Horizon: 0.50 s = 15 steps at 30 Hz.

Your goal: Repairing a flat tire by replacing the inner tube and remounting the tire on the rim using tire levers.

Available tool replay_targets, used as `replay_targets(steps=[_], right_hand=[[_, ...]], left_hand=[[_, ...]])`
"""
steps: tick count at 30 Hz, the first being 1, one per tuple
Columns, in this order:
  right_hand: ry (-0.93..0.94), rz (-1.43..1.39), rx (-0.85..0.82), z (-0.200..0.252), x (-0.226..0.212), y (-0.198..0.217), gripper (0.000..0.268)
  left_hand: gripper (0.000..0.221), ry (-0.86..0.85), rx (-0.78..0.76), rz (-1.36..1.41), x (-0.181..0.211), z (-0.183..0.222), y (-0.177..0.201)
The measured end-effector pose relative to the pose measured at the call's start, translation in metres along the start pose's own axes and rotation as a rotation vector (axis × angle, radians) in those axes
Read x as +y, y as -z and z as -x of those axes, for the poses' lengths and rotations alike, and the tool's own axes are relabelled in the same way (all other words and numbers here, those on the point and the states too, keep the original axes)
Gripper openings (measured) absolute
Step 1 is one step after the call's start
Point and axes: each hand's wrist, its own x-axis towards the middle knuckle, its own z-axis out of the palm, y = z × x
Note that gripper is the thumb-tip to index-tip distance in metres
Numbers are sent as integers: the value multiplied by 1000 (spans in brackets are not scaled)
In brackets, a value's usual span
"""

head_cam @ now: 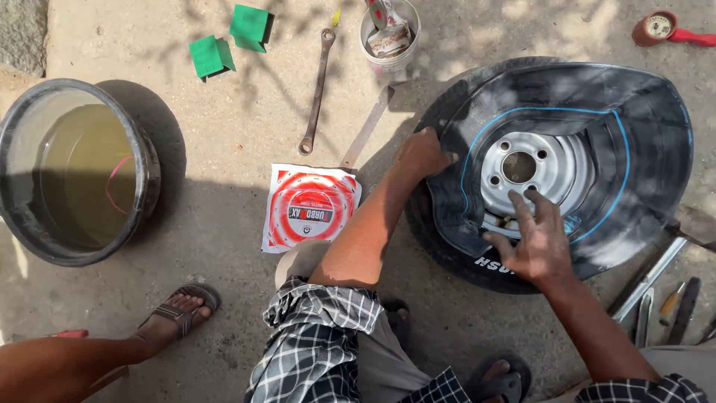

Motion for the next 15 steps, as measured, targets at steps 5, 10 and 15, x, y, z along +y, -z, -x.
replay_targets(steps=[5, 10, 15], right_hand=[[104, 141, -342, 0, -61, -34, 85], [172, -25, -54, 6, -10, -68, 64], [86, -113, -19, 12, 7, -86, 41]], left_hand=[[50, -10, 122, 13, -9, -20, -34], [42, -172, 155, 204, 56, 21, -16], [43, -353, 33, 278, 67, 35, -13]])
